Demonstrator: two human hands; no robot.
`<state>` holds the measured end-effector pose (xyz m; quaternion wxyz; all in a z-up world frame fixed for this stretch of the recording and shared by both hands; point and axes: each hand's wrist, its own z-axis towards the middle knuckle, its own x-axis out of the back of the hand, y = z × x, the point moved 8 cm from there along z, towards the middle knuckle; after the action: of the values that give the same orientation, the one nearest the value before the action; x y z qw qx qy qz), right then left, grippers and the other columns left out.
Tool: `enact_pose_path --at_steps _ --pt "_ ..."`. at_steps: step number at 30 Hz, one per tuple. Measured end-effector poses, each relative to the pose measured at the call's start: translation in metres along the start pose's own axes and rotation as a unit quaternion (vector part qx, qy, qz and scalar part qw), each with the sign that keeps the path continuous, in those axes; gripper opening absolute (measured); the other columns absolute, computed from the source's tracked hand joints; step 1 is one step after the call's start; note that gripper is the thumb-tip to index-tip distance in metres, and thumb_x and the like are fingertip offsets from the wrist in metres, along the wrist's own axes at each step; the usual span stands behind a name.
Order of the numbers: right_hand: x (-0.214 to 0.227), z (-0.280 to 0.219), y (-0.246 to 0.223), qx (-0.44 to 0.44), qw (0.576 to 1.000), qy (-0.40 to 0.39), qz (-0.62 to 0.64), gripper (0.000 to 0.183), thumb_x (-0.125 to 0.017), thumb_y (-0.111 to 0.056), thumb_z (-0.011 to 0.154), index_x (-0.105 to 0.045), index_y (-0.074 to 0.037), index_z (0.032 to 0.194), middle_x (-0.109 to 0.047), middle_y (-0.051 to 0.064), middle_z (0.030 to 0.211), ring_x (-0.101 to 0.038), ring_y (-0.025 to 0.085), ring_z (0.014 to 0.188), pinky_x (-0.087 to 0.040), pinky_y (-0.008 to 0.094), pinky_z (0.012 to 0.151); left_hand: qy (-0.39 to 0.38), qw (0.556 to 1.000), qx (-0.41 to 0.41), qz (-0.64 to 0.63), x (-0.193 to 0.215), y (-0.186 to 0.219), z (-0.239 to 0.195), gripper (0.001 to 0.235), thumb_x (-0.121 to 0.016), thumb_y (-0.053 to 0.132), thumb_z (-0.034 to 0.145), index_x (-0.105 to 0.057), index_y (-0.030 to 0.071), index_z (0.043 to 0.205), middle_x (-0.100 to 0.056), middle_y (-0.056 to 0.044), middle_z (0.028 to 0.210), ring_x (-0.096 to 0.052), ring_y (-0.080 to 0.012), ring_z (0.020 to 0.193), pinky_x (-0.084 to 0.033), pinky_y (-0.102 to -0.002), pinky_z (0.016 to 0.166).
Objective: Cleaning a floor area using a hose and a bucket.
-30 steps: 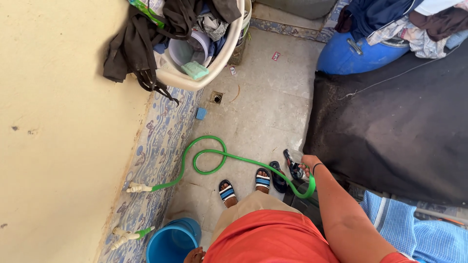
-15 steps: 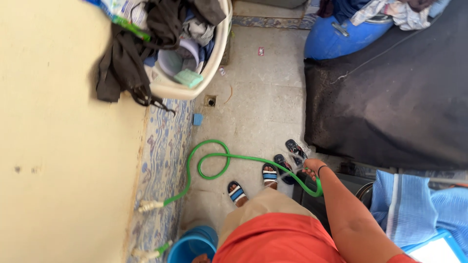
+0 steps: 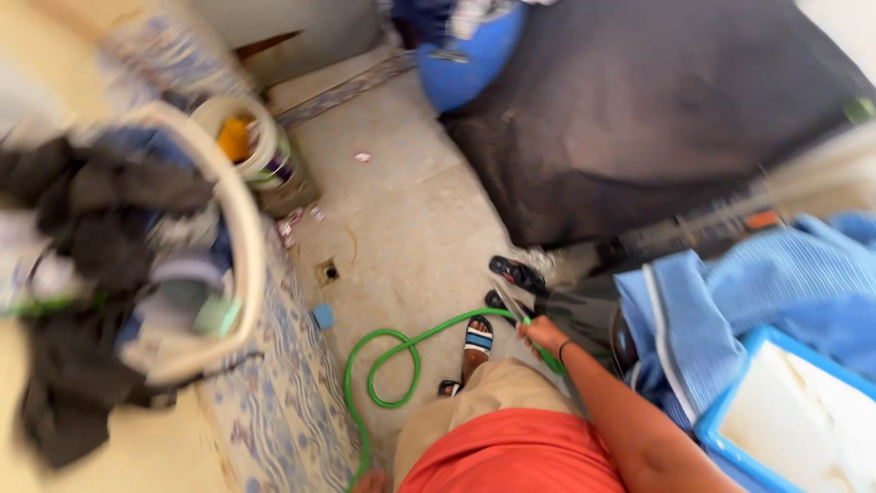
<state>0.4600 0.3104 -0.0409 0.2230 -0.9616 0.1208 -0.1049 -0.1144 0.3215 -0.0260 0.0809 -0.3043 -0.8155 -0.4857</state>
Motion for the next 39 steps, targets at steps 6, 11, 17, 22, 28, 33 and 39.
enact_pose_path --at_steps 6,11,17,22,28,33,39 --pt "0.041 -0.026 -0.033 0.05 0.962 0.088 0.252 0.042 -0.061 -0.038 0.102 -0.064 0.003 0.089 -0.058 0.007 0.068 -0.048 0.016 0.041 -0.043 0.035 0.04 -0.08 0.985 -0.115 0.098 -0.033 0.177 0.174 0.034 -0.064 0.031 0.096 -0.074 0.006 0.115 -0.079 -0.011 0.108 -0.073 -0.0219 0.103 -0.054 -0.032 0.091" --pt "0.052 -0.031 -0.044 0.027 0.951 0.119 0.285 0.036 -0.057 -0.031 0.101 -0.063 -0.001 0.082 -0.044 0.007 0.058 -0.038 0.02 0.038 -0.034 0.04 0.039 -0.202 0.944 -0.145 0.218 -0.109 0.358 0.201 0.039 -0.063 0.033 0.094 -0.071 0.008 0.123 -0.075 -0.014 0.12 -0.07 -0.027 0.112 -0.053 -0.035 0.095" --pt "0.006 0.094 0.092 -0.038 0.976 0.124 -0.176 0.042 -0.059 -0.03 0.083 -0.077 -0.001 0.109 -0.069 0.022 0.113 -0.07 0.035 0.101 -0.054 0.045 0.088 -0.358 0.831 -0.292 0.309 -0.211 0.462 0.247 0.043 -0.064 0.033 0.095 -0.067 0.002 0.125 -0.071 -0.022 0.122 -0.067 -0.0335 0.117 -0.051 -0.039 0.1" --pt "0.03 -0.044 0.051 -0.018 0.974 0.223 0.042 0.042 -0.059 -0.041 0.088 -0.076 -0.004 0.1 -0.073 0.017 0.101 -0.07 0.031 0.093 -0.053 0.043 0.084 -0.472 0.664 -0.309 0.491 -0.28 0.528 0.28 0.043 -0.062 0.032 0.094 -0.067 0.004 0.126 -0.071 -0.021 0.122 -0.068 -0.0356 0.116 -0.053 -0.04 0.1" --pt "0.0 -0.107 0.005 0.026 0.89 0.374 0.26 0.048 -0.06 -0.052 0.093 -0.075 -0.006 0.088 -0.076 0.01 0.085 -0.071 0.024 0.082 -0.053 0.039 0.077 -0.578 0.415 -0.38 0.59 -0.355 0.57 0.301 0.04 -0.064 0.032 0.091 -0.07 0.007 0.121 -0.072 -0.019 0.119 -0.068 -0.0338 0.115 -0.053 -0.04 0.1" --pt "-0.038 -0.134 -0.078 0.028 0.771 0.327 0.546 0.041 -0.063 -0.046 0.096 -0.072 -0.006 0.09 -0.054 0.003 0.064 -0.046 0.015 0.049 -0.038 0.033 0.046 -0.603 0.202 -0.429 0.641 -0.388 0.556 0.275 0.045 -0.065 0.033 0.092 -0.064 0.007 0.129 -0.072 -0.019 0.123 -0.068 -0.0326 0.116 -0.053 -0.039 0.1" --pt "-0.064 -0.154 -0.155 0.122 0.544 0.237 0.796 0.035 -0.064 -0.039 0.1 -0.07 -0.006 0.09 -0.047 -0.003 0.061 -0.034 0.007 0.041 -0.026 0.027 0.038 -0.808 0.079 -0.362 0.458 -0.341 0.479 0.16 0.073 -0.084 0.041 0.08 -0.056 -0.001 0.133 -0.065 -0.022 0.13 -0.063 -0.0337 0.121 -0.05 -0.043 0.102"
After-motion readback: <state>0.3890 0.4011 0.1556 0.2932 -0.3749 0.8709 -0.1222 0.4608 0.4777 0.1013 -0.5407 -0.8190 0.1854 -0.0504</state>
